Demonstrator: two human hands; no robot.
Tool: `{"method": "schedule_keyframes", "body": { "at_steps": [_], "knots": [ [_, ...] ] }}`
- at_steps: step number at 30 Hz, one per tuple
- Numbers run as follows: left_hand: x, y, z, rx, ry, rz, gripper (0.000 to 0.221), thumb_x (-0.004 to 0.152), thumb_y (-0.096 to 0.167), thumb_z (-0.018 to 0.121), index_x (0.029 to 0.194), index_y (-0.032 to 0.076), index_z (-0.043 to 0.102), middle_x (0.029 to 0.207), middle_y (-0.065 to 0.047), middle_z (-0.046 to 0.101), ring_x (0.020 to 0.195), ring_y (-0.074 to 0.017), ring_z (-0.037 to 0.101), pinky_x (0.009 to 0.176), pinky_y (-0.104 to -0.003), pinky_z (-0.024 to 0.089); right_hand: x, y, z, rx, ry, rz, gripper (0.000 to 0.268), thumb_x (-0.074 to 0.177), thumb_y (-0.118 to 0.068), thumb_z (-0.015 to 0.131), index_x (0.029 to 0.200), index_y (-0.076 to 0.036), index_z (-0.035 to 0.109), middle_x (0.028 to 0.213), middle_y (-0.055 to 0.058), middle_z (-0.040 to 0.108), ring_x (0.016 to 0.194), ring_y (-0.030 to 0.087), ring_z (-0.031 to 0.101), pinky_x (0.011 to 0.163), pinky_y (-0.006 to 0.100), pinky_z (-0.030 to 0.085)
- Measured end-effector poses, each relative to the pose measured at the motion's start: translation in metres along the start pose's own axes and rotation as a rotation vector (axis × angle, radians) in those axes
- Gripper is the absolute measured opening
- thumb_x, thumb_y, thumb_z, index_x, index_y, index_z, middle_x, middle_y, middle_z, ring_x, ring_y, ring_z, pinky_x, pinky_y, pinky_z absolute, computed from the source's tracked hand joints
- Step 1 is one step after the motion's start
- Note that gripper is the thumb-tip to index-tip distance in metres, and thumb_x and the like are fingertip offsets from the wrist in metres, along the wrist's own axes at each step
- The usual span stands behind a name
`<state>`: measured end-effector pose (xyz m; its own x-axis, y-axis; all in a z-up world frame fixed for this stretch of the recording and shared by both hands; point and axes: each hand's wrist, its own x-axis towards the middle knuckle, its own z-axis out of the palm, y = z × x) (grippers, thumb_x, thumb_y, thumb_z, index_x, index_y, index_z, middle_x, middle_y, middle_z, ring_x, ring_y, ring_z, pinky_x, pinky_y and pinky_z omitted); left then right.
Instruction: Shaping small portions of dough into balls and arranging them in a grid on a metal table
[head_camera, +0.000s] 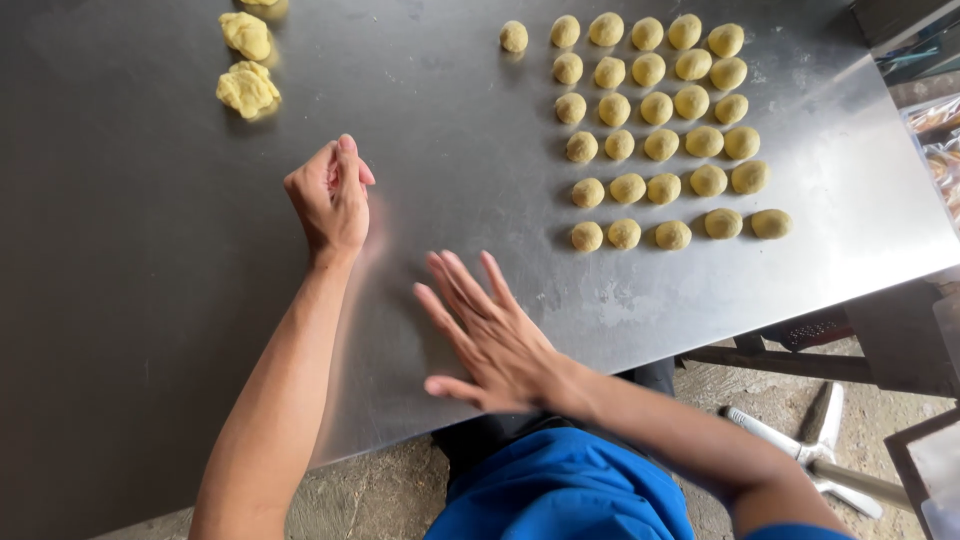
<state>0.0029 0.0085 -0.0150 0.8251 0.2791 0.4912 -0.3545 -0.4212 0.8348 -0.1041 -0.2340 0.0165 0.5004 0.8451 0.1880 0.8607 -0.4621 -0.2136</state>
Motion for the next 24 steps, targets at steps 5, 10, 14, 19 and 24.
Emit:
{"method": "schedule_keyframes", "body": {
  "at_steps": [5, 10, 14, 19, 24],
  "knots": [
    [0.002, -0.004, -0.002, -0.025, 0.020, 0.031, 0.054, 0.118, 0.026, 0.048, 0.068, 0.007, 0.058, 0.050, -0.008, 0.049, 0.056, -0.0171, 0.064, 0.056, -0.028, 0.046, 0.068, 0.046, 0.033, -0.130, 0.123, -0.003, 0.093, 0.102, -0.073, 0.026, 0.167, -0.006, 0.016, 0.170, 0.032, 0.018, 0.161, 0.043, 0.008, 0.126, 0.069, 0.007],
    [0.002, -0.001, -0.001, 0.056, 0.034, 0.080, 0.055, 0.117, 0.022, 0.049, 0.065, 0.008, 0.060, 0.047, -0.005, 0.048, 0.047, -0.0145, 0.055, 0.052, -0.025, 0.044, 0.096, 0.110, 0.035, -0.094, 0.315, 0.006, 0.081, 0.110, -0.063, 0.035, 0.167, -0.006, 0.023, 0.171, 0.030, 0.013, 0.161, 0.044, 0.007, 0.127, 0.068, 0.009],
    [0.003, 0.006, 0.003, 0.161, -0.006, 0.182, 0.047, 0.115, 0.019, 0.052, 0.070, 0.009, 0.060, 0.057, -0.009, 0.055, 0.058, -0.0255, 0.060, 0.057, -0.033, 0.046, 0.079, 0.108, 0.012, 0.066, 0.586, -0.067, 0.055, 0.111, -0.037, 0.047, 0.152, -0.002, 0.046, 0.153, 0.021, 0.047, 0.149, 0.042, 0.039, 0.125, 0.060, 0.026],
    [-0.013, 0.046, 0.028, 0.222, -0.190, 0.273, 0.022, 0.107, 0.020, 0.053, 0.092, 0.013, 0.069, 0.083, -0.006, 0.070, 0.079, -0.0281, 0.067, 0.071, -0.037, 0.055, 0.005, 0.090, 0.006, 0.211, 0.592, -0.038, 0.024, 0.102, -0.030, 0.054, 0.103, -0.014, 0.072, 0.095, 0.003, 0.071, 0.094, 0.032, 0.069, 0.082, 0.046, 0.050],
    [-0.056, 0.081, 0.086, 0.290, -0.622, 0.254, 0.056, 0.106, 0.019, 0.048, 0.151, -0.012, 0.041, 0.153, -0.037, 0.043, 0.148, -0.0519, 0.034, 0.123, -0.061, 0.025, -0.046, 0.058, 0.008, 0.472, 0.351, -0.342, 0.030, 0.099, -0.027, 0.052, 0.072, -0.016, 0.059, 0.065, 0.000, 0.054, 0.062, 0.027, 0.062, 0.052, 0.041, 0.047]
  ]
}}
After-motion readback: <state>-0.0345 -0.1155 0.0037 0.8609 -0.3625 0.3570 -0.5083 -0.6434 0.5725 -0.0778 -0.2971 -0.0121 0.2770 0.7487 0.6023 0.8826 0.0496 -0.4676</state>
